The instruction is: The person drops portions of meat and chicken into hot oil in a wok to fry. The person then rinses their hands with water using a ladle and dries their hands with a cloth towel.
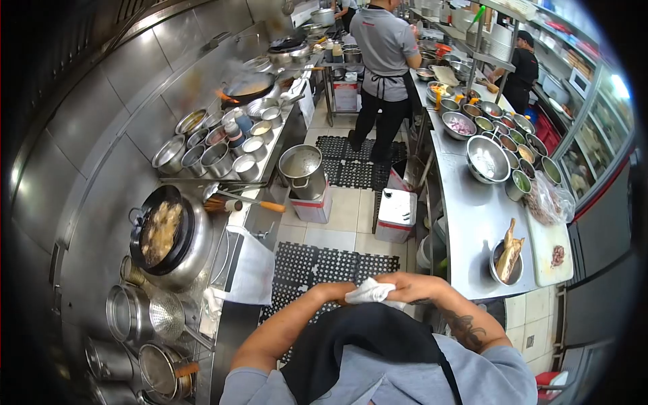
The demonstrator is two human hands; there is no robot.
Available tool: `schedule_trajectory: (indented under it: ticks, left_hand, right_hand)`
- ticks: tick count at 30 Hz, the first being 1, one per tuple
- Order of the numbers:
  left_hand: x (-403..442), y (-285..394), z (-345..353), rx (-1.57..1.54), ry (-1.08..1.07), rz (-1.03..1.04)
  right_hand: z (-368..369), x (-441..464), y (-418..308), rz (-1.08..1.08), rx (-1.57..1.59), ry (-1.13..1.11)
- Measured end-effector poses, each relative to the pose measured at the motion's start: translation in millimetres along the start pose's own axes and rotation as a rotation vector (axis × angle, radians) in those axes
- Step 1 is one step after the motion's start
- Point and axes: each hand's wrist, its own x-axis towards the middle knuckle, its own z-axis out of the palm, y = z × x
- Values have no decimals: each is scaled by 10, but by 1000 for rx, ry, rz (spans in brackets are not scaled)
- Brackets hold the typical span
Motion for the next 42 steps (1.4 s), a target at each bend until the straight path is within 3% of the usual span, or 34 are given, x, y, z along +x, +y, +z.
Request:
schedule_trajectory:
  ticks: [1, 2, 4, 8, 11, 15, 20, 26, 28, 30, 32, 34, 36, 38, 40, 42]
  left_hand:
    - [38, 53, 13, -48, -23, -12]
    - [74, 92, -2, -42, -3, -77]
    - [32, 724, -203, -33, 38, -209]
    - [46, 1146, -428, 62, 415, 167]
    - [160, 1170, -414, 251, 404, 62]
    - [254, 1176, -261, 332, 462, -34]
    - [248, 1161, -171, 290, 431, -49]
    - [189, 972, -157, 66, 456, -89]
    - [253, 936, -147, -52, 359, -124]
    - [231, 941, -124, -189, 356, -46]
    - [157, 987, -145, -220, 325, 43]
    - [37, 1070, -181, -708, 334, -135]
    - [-58, 1157, -292, -799, 344, -96]
    - [-76, 1036, -339, -1004, 498, -54]
    - [-186, 803, -475, -993, 660, -195]
    - [-305, 87, -499, -791, 796, -322]
  right_hand:
    - [17, -5, 78, 106, 125, -136]
    - [50, -66, 118, 245, 187, -126]
    - [65, -95, 286, 215, 235, -105]
    - [169, -164, 915, 264, 93, -23]
    - [309, -76, 885, 314, 139, -55]
    - [339, 87, 958, 558, 322, 2]
    - [250, 92, 1064, 566, 143, -100]
    - [147, 143, 1169, 542, -144, -289]
    - [116, 176, 1210, 526, -307, -383]
    - [90, 184, 1194, 521, -361, -430]
    - [36, 134, 1107, 531, -126, -344]
    - [-34, 34, 936, 511, 392, -114]
    - [-113, -24, 847, 457, 407, -131]
    - [-233, -43, 636, 397, 375, -144]
    - [-359, -34, 521, 388, 531, 52]
    - [-444, -9, 656, 349, 543, 292]
